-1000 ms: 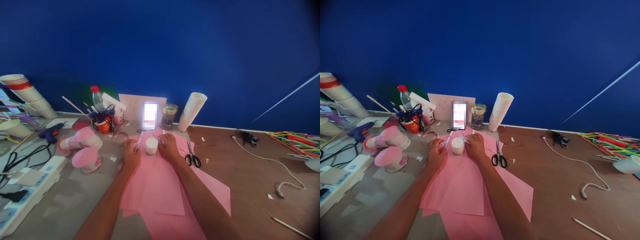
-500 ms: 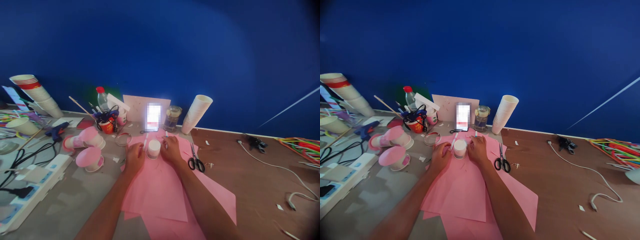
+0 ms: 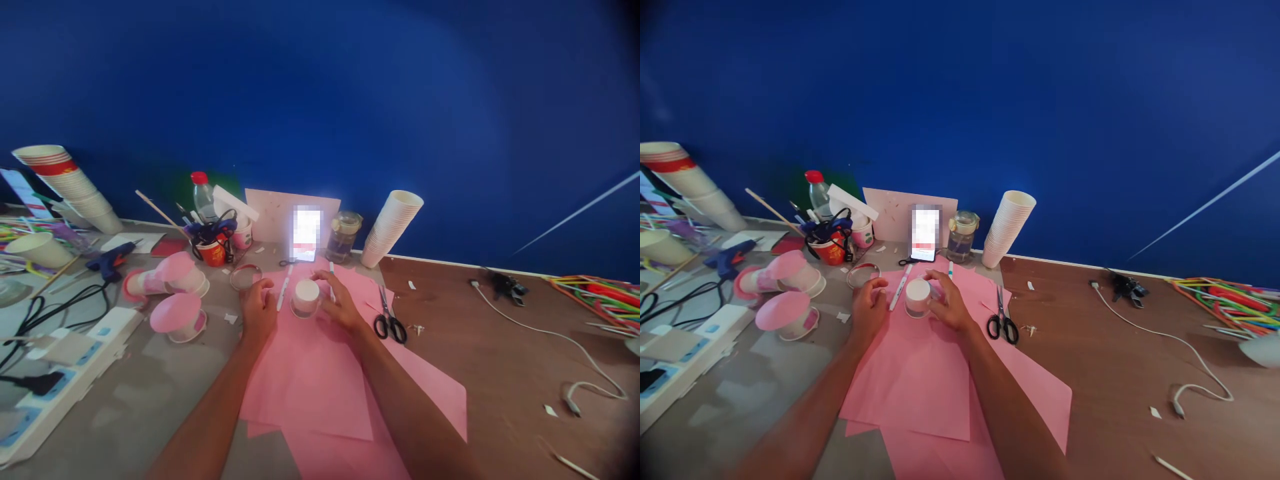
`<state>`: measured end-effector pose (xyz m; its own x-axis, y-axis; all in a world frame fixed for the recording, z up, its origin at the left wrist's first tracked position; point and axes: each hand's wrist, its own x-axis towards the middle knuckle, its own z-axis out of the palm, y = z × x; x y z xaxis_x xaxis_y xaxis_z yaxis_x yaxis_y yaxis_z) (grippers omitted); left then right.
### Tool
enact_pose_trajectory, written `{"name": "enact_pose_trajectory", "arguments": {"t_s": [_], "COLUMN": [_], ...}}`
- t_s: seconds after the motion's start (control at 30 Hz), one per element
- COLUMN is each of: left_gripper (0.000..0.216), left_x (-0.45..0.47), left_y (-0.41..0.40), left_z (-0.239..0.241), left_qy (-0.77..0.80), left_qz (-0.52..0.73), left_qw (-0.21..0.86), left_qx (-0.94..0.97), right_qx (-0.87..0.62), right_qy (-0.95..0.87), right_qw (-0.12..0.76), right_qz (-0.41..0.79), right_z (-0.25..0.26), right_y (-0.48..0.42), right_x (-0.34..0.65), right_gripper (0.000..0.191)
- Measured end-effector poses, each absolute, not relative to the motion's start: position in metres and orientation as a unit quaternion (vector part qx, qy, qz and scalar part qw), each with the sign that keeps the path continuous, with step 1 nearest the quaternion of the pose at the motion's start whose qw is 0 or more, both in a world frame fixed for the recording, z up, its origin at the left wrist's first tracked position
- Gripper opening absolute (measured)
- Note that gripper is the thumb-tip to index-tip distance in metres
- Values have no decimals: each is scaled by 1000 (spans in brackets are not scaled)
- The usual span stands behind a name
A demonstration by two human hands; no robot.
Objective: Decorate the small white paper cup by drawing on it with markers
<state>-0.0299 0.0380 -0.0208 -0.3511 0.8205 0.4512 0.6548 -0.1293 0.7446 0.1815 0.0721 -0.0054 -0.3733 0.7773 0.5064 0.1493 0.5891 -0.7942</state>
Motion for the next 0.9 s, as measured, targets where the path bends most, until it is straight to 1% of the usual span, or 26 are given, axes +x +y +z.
{"name": "enact_pose_trajectory", "arguments": {"t_s": [0.07,0.1,0.17,0.27,0.37,0.47,0.53,0.57,0.63,0.7,0.77,0.83,0.9], "left_gripper": [21,21,20,19,19,19,19,19,18,19,19,19,19], "left_x": [-30,-29,-29,-27,-25,-22,-22,-22,-24,-25,-27,-27,-27], "left_y": [38,38,38,37,35,34,33,34,34,35,35,36,36], "left_z": [-20,-20,-20,-21,-21,-21,-21,-22,-22,-22,-21,-21,-22], "left_qy": [648,642,631,615,594,571,567,568,576,587,594,592,585], "left_qz": [514,519,521,522,529,538,544,547,549,555,570,589,606], "left_qw": [75,69,53,29,14,8,14,20,34,57,81,97,102], "left_qx": [557,561,572,590,606,620,618,615,605,587,563,542,530], "right_qx": [-292,-298,-331,-390,-452,-491,-470,-446,-393,-356,-350,-360,-361], "right_qy": [-763,-775,-808,-828,-798,-753,-741,-745,-768,-791,-795,-788,-795], "right_qw": [448,428,381,342,371,436,480,495,504,491,485,490,475], "right_qz": [363,355,304,212,144,52,15,13,40,81,96,94,113], "right_z": [-4,-5,-8,-13,-16,-15,-13,-10,-4,3,13,24,36], "right_y": [69,68,69,71,72,72,70,69,67,63,58,51,44], "right_x": [179,178,174,165,159,160,163,164,165,163,161,158,155], "right_gripper": [60,65,73,70,68,68,61,53,35,22,20,21,22]}}
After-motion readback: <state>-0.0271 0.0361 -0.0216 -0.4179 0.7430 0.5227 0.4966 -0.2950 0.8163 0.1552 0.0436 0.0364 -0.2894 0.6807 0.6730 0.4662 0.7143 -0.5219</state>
